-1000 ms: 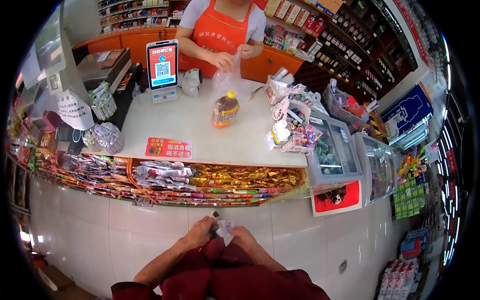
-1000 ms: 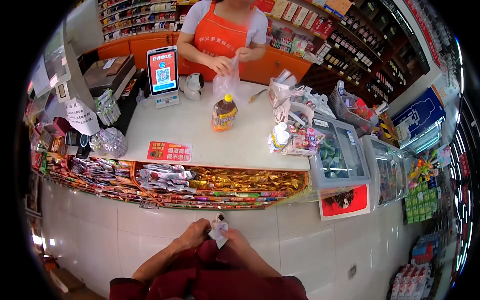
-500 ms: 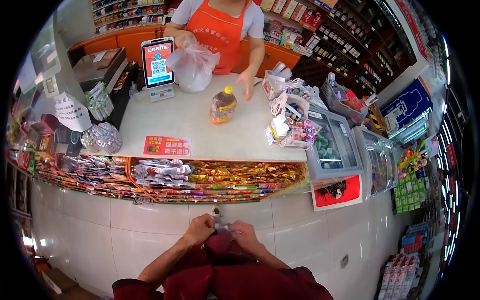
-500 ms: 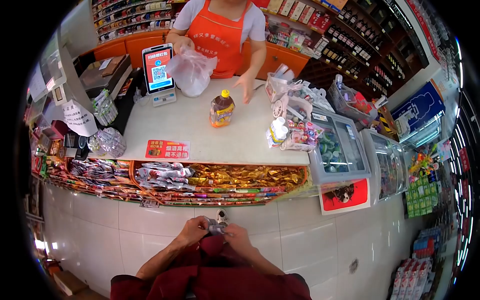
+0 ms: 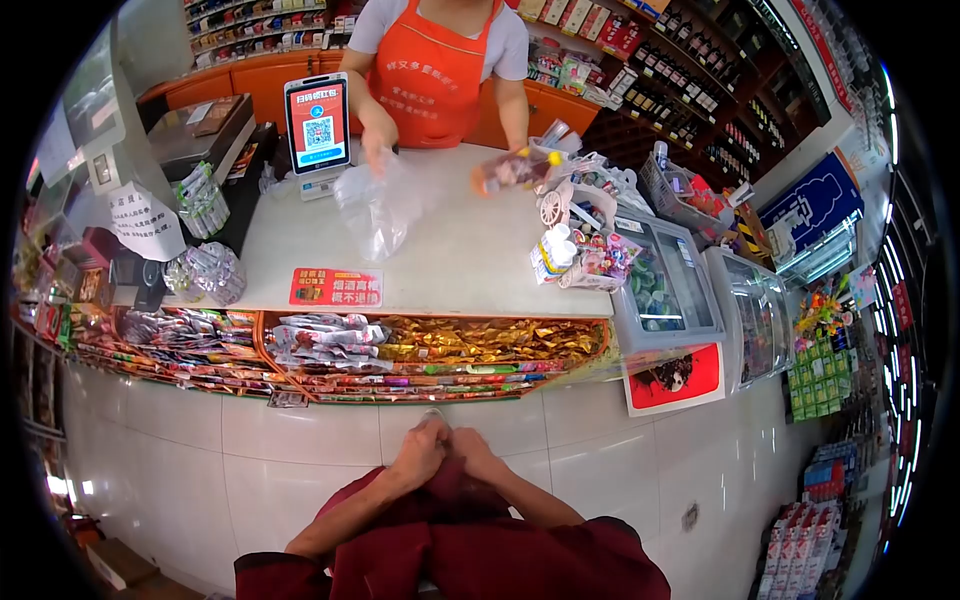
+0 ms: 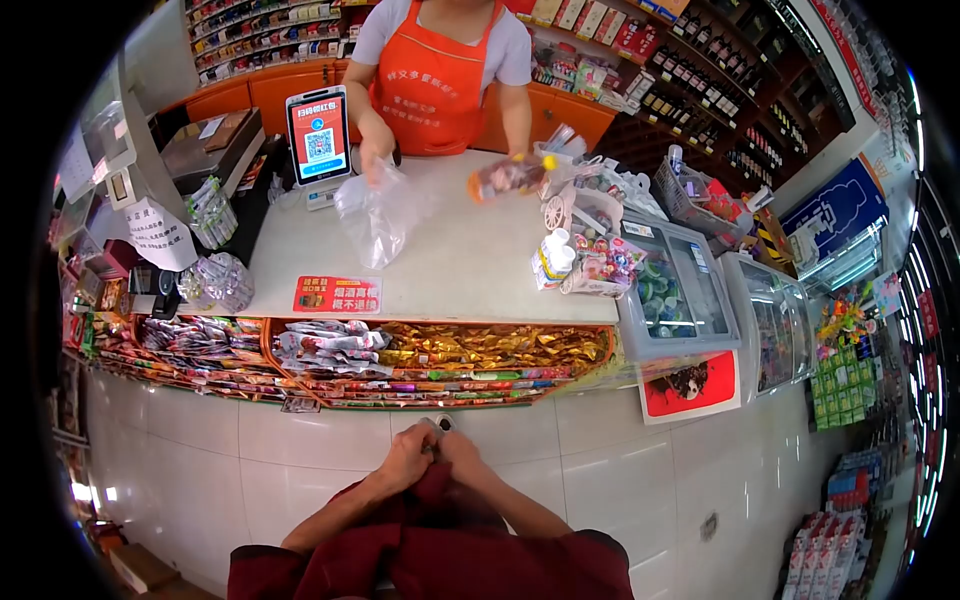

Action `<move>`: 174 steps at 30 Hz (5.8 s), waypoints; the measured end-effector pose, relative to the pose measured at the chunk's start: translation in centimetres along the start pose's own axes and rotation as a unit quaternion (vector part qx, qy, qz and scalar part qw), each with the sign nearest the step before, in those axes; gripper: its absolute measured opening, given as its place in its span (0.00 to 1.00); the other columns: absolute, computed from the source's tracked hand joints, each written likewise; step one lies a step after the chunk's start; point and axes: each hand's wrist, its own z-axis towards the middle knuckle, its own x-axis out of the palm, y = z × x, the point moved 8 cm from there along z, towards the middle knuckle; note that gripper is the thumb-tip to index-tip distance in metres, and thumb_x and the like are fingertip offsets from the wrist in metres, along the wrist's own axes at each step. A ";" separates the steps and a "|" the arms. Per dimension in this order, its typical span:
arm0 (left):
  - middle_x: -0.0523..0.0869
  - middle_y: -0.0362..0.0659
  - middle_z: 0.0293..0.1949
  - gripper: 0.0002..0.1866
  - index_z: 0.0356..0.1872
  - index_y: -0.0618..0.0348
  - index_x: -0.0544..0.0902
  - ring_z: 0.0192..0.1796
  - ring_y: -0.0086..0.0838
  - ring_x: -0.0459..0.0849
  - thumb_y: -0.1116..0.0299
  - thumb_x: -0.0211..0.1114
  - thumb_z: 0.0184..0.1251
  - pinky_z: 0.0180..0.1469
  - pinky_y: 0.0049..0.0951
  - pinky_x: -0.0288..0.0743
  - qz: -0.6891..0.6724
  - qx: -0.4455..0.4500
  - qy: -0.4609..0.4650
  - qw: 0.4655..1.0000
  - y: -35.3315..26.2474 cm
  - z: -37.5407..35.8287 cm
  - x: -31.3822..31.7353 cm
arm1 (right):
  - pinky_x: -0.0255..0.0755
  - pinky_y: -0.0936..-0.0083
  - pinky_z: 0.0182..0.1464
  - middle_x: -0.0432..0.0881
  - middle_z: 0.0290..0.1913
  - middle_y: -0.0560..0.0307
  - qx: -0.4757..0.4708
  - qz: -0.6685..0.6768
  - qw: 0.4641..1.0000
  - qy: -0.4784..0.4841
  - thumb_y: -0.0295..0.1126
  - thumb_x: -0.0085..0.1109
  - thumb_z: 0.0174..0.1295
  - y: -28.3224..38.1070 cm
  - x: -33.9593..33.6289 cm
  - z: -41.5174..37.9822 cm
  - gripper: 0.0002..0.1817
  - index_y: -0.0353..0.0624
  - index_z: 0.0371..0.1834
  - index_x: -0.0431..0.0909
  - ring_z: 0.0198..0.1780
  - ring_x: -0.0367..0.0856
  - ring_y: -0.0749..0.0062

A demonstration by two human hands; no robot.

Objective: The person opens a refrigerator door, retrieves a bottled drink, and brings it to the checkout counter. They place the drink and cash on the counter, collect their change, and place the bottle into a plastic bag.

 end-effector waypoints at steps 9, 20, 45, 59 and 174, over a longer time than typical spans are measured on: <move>0.79 0.54 0.30 0.09 0.30 0.64 0.74 0.35 0.53 0.78 0.83 0.59 0.44 0.38 0.44 0.74 -0.001 -0.035 -0.028 0.999 1.9 -0.8 -0.4 | 0.73 0.59 0.40 0.82 0.33 0.38 -0.068 0.272 0.955 0.090 0.35 0.56 0.52 -0.2 0.4 -1.9 0.13 0.34 0.31 0.80 0.39 0.82 0.44; 0.80 0.50 0.28 0.06 0.27 0.62 0.76 0.33 0.43 0.80 0.82 0.59 0.45 0.35 0.38 0.74 0.002 -0.061 -0.105 0.993 4.2 0.0 -2.7 | 0.73 0.75 0.37 0.83 0.31 0.57 -0.019 0.507 0.862 0.012 0.26 0.57 0.54 -3.2 1.3 -2.2 0.05 0.35 0.29 0.79 0.35 0.79 0.74; 0.78 0.62 0.44 0.14 0.44 0.64 0.71 0.48 0.56 0.79 0.63 0.58 0.65 0.47 0.44 0.75 0.046 -0.067 0.288 0.954 -4.7 -4.0 4.2 | 0.62 0.79 0.27 0.77 0.38 0.54 -0.033 0.889 0.455 0.037 0.48 0.53 0.67 -6.5 -3.9 0.0 0.24 0.35 0.51 0.70 0.27 0.67 0.74; 0.85 0.54 0.38 0.10 0.41 0.58 0.83 0.44 0.44 0.83 0.69 0.58 0.61 0.47 0.37 0.75 -0.046 -0.045 0.347 0.936 -1.9 -4.3 2.9 | 0.73 0.62 0.45 0.81 0.43 0.44 -0.179 0.141 0.951 0.209 0.42 0.58 0.59 -1.9 0.5 -6.2 0.30 0.44 0.64 0.62 0.45 0.81 0.52; 0.84 0.46 0.26 0.13 0.42 0.60 0.83 0.29 0.28 0.82 0.63 0.63 0.63 0.32 0.30 0.76 -0.038 -0.128 -0.212 0.968 8.9 16.8 -14.2 | 0.77 0.72 0.42 0.80 0.50 0.43 -0.103 0.249 0.942 -0.201 0.28 0.61 0.58 -10.5 -19.1 13.7 0.25 0.38 0.61 0.71 0.42 0.83 0.62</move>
